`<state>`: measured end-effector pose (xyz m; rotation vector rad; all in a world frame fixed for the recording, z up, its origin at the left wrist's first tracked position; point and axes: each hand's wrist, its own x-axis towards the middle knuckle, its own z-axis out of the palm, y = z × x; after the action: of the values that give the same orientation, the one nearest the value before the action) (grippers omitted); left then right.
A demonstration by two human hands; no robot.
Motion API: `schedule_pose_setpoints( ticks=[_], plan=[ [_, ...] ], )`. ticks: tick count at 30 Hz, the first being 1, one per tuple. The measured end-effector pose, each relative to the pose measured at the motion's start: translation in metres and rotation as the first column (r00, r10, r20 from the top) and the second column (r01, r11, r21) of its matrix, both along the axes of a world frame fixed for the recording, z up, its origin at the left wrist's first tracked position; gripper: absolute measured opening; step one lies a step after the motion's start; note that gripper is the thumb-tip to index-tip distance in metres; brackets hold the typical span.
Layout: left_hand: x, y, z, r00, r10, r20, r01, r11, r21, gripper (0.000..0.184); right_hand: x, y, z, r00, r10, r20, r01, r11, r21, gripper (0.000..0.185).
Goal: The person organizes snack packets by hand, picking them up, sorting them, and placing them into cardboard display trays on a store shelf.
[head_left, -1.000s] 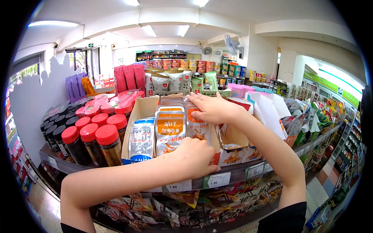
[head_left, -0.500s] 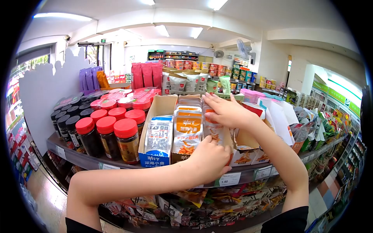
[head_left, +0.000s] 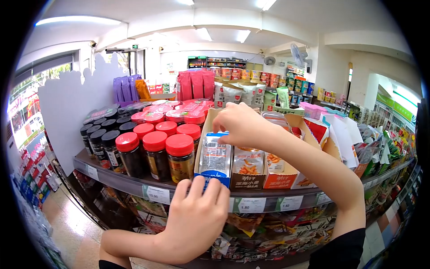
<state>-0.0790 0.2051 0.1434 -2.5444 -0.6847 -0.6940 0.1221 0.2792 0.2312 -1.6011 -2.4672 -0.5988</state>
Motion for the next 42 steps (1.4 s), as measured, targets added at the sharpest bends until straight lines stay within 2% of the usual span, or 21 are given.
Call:
schedule_pose_setpoints(
  ticks=[3, 6, 12, 15, 18, 19, 20, 22, 24, 25, 26, 27, 28, 30, 32, 34, 35, 37, 40, 42],
  plan=[
    [-0.011, 0.011, -0.011, 0.998, -0.001, 0.059, -0.003, 0.998, 0.066, 0.041, -0.003, 0.016, 0.0, 0.995, -0.091, 0.04, 0.092, 0.995, -0.028, 0.023],
    [-0.013, 0.017, -0.013, 0.999, -0.006, 0.038, 0.005, 0.999, 0.032, 0.05, -0.006, 0.021, 0.0, 0.99, -0.135, 0.032, 0.136, 0.99, -0.034, 0.023],
    [-0.01, 0.026, -0.021, 0.998, -0.025, 0.053, 0.024, 1.0, 0.016, 0.051, -0.005, 0.027, -0.002, 0.988, -0.149, 0.046, 0.151, 0.987, -0.058, 0.022],
    [-0.01, 0.026, -0.021, 0.997, -0.033, 0.064, 0.032, 0.999, 0.021, 0.05, -0.006, 0.025, 0.004, 0.982, -0.172, -0.081, 0.157, 0.973, -0.172, 0.02],
    [-0.01, 0.034, -0.021, 0.975, -0.125, 0.183, 0.128, 0.992, -0.006, 0.041, 0.002, 0.024, 0.013, 0.958, -0.066, -0.278, -0.005, 0.969, -0.248, 0.019],
    [-0.012, 0.037, -0.017, 0.955, -0.163, 0.249, 0.192, 0.976, -0.098, 0.036, 0.002, 0.018, 0.02, 0.942, -0.084, -0.326, -0.014, 0.958, -0.286, 0.018],
    [-0.014, 0.042, -0.01, 0.928, -0.193, 0.318, 0.26, 0.948, -0.184, 0.031, 0.006, 0.016, 0.027, 0.923, -0.063, -0.38, -0.059, 0.952, -0.299, 0.018],
    [-0.021, 0.055, 0.002, 0.851, -0.215, 0.478, 0.419, 0.828, -0.374, 0.022, 0.006, -0.004, 0.046, 0.879, 0.04, -0.474, -0.147, 0.97, -0.192, 0.017],
    [-0.023, 0.077, 0.006, 0.712, -0.132, 0.689, 0.656, 0.474, -0.587, 0.029, 0.002, -0.028, 0.059, 0.857, 0.152, -0.492, -0.163, 0.986, 0.02, 0.016],
    [-0.029, 0.075, 0.022, 0.716, -0.051, 0.696, 0.681, 0.268, -0.681, 0.04, -0.004, -0.039, 0.06, 0.888, 0.264, -0.376, -0.195, 0.958, 0.212, 0.016],
    [-0.027, 0.08, 0.021, 0.662, 0.024, 0.749, 0.734, 0.183, -0.654, 0.057, -0.01, -0.052, 0.056, 0.906, 0.351, -0.235, -0.243, 0.888, 0.391, 0.016],
    [-0.027, 0.08, 0.025, 0.613, 0.076, 0.787, 0.783, 0.076, -0.617, 0.054, -0.015, -0.062, 0.051, 0.909, 0.409, -0.079, -0.303, 0.781, 0.546, 0.016],
    [-0.028, 0.078, 0.029, 0.565, 0.132, 0.815, 0.824, -0.029, -0.566, 0.052, -0.019, -0.067, 0.046, 0.883, 0.462, 0.08, -0.412, 0.681, 0.605, 0.018],
    [-0.026, 0.075, 0.03, 0.522, 0.175, 0.835, 0.852, -0.057, -0.52, 0.051, -0.028, -0.089, 0.022, 0.867, 0.357, 0.348, -0.499, 0.613, 0.613, 0.014],
    [-0.023, 0.072, 0.028, 0.49, 0.195, 0.85, 0.87, -0.055, -0.489, 0.047, -0.034, -0.108, -0.002, 0.802, 0.311, 0.51, -0.585, 0.583, 0.564, 0.01],
    [-0.02, 0.071, 0.025, 0.474, 0.193, 0.859, 0.878, -0.026, -0.478, 0.04, -0.032, -0.111, -0.024, 0.73, 0.363, 0.58, -0.669, 0.554, 0.495, 0.008],
    [-0.02, 0.072, 0.022, 0.454, 0.199, 0.869, 0.888, -0.023, -0.459, 0.03, -0.031, -0.111, -0.03, 0.711, 0.354, 0.607, -0.681, 0.56, 0.471, 0.008],
    [-0.016, 0.072, 0.019, 0.439, 0.172, 0.882, 0.892, 0.035, -0.451, 0.028, -0.029, -0.11, -0.04, 0.674, 0.337, 0.658, -0.701, 0.573, 0.424, 0.007],
    [-0.014, 0.074, 0.016, 0.419, 0.156, 0.894, 0.896, 0.09, -0.435, 0.022, -0.026, -0.105, -0.049, 0.713, 0.315, 0.627, -0.661, 0.601, 0.45, 0.006],
    [-0.013, 0.077, 0.014, 0.417, 0.146, 0.897, 0.89, 0.136, -0.435, 0.018, -0.022, -0.099, -0.05, 0.764, 0.372, 0.527, -0.631, 0.602, 0.489, 0.009]
  ],
)
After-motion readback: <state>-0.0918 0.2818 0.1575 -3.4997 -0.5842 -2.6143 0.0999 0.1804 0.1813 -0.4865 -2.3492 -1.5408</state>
